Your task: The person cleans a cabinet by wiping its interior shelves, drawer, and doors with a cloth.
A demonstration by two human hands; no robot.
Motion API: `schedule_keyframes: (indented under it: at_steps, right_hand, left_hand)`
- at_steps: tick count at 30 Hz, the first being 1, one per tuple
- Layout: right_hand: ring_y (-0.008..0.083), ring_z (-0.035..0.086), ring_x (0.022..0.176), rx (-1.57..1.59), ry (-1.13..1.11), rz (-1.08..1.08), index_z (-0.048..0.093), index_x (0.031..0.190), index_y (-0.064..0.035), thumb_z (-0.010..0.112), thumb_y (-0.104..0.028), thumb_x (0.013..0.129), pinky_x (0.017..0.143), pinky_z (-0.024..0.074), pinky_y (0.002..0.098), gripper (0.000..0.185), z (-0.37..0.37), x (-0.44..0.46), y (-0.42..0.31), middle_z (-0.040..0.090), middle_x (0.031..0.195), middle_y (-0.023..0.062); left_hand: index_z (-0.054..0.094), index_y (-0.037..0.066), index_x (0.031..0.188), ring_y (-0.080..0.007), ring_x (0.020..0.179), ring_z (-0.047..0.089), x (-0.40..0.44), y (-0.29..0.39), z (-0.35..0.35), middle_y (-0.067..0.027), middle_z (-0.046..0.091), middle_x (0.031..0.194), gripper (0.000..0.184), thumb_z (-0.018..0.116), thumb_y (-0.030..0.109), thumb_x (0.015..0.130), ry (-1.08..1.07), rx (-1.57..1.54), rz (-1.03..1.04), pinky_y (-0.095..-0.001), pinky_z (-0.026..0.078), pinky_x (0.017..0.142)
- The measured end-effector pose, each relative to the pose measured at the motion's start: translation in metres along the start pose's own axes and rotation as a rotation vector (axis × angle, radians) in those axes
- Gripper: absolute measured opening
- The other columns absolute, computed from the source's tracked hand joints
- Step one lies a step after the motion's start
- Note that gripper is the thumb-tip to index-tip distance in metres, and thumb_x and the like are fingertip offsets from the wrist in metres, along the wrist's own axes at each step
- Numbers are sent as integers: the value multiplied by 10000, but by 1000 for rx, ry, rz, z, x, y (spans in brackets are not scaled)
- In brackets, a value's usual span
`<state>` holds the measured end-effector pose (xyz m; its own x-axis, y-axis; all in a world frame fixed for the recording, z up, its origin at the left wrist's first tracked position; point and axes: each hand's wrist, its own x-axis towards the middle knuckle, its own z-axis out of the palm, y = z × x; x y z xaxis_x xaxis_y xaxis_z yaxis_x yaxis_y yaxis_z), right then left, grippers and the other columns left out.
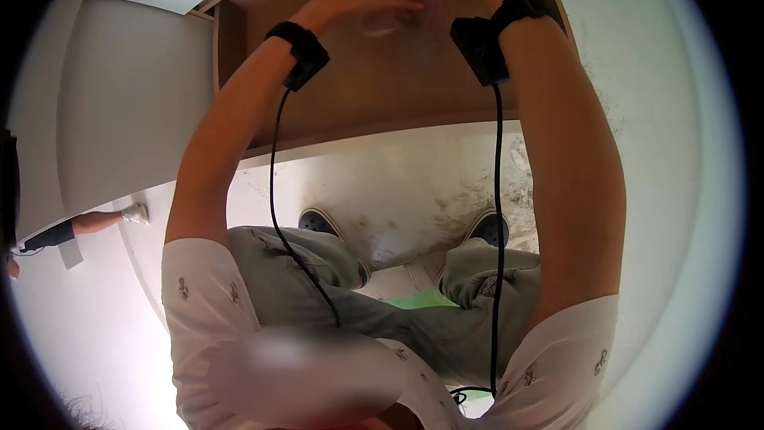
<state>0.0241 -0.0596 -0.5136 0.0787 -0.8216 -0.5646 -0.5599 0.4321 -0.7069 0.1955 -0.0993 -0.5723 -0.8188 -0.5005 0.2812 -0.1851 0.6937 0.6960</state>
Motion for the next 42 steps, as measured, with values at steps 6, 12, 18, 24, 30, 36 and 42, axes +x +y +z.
schedule_keyframes:
  at_steps: [6,12,18,24,30,36,42]
  right_hand:
    - [286,572,1110,-419,86,-109,532,1285,-6,706,-302,790,911,472,393,603,22,11,8,594,1248,185]
    - [217,630,992,-274,-101,-102,456,1400,-209,585,-332,858,837,523,419,571,12,2,8,616,1201,47]
    - [231,549,1192,-478,-268,215,436,1419,-169,370,-427,965,1005,452,441,526,1,46,50,539,1363,62]
    - [225,602,1078,-185,-301,-16,420,1418,-195,460,-394,962,931,492,441,499,-8,93,99,554,1285,54]
    - [202,599,1075,-251,-285,52,398,1432,-196,427,-389,959,913,494,429,512,-1,103,67,561,1288,40]
    - [209,608,1064,-292,-192,36,501,1310,-189,506,-423,910,906,494,417,463,3,86,32,602,1217,41]
    - [218,646,982,-282,67,-226,698,980,-189,624,-337,839,847,519,369,217,34,8,36,699,1001,40]
  left_hand:
    - [595,65,1220,-340,1027,652,-19,-29,-18,-196,653,1129,516,677,352,800,-331,667,-296,-440,553,823]
    - [650,76,1065,-340,990,663,-59,-97,-93,-159,698,1019,349,683,284,786,-60,1036,-679,-454,558,786]
    - [563,117,1199,-305,1196,473,-91,-91,-90,-112,540,1203,501,706,320,764,104,1613,-432,-599,455,860]
    - [505,133,1310,-387,1177,483,-96,-94,-75,-162,485,1258,579,617,462,847,-203,1441,-737,-574,474,878]
    - [479,124,1375,-467,1248,481,-95,-127,-96,-245,374,1449,675,561,557,864,-47,1035,-999,-511,472,964]
    - [322,148,1482,-459,1328,386,-63,-119,-129,-230,399,1456,925,610,600,728,189,929,-1105,-542,365,1061]
    - [408,77,1432,-434,1328,353,-61,-117,-143,-228,566,1306,953,649,577,659,366,829,-1005,-549,264,1097]
